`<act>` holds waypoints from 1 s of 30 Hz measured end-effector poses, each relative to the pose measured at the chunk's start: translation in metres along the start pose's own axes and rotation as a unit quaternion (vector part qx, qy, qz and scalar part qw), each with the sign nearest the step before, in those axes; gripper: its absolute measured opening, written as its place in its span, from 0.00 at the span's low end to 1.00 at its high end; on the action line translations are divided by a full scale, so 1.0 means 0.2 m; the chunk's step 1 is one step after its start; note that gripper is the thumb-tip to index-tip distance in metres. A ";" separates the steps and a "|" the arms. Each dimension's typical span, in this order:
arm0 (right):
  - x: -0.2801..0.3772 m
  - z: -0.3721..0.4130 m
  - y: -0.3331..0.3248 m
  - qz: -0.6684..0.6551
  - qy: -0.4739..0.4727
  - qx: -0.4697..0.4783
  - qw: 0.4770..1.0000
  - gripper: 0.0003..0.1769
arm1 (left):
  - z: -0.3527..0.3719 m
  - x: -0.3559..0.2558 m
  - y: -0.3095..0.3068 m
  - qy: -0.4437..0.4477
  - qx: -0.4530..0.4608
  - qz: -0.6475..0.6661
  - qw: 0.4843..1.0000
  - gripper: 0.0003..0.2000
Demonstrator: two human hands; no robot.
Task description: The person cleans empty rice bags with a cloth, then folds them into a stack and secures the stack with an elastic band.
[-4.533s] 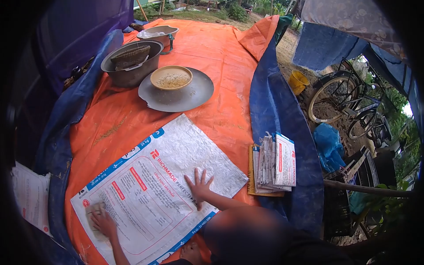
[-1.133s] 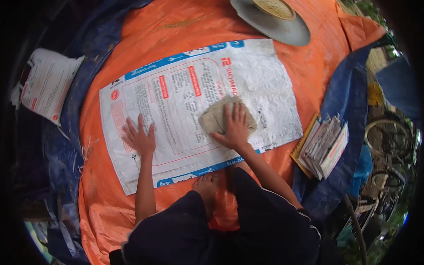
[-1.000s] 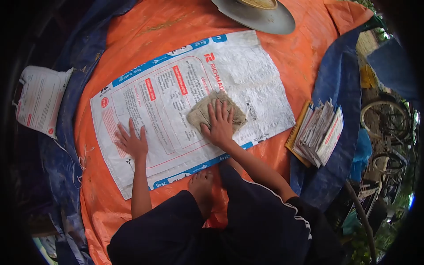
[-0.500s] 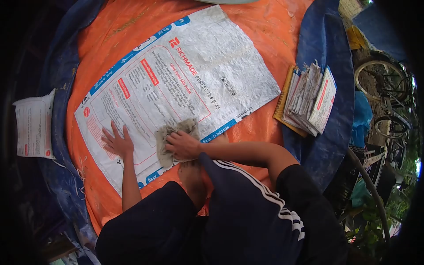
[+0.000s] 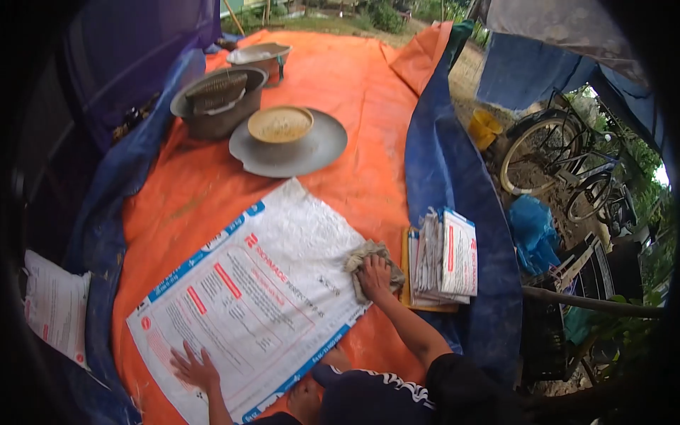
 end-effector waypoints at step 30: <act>0.17 -0.28 0.33 -0.117 0.011 0.005 0.993 0.32 | -0.02 0.04 0.18 0.043 -0.077 -0.003 0.996 0.33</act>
Point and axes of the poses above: each hand's wrist, its own z-axis away from the middle knuckle, its own y-axis out of the palm, x = y × z, the point moved 8 cm from there along -z, towards the middle knuckle, and after that the axes turned 5 degrees about -x, right-handed, at the moved point
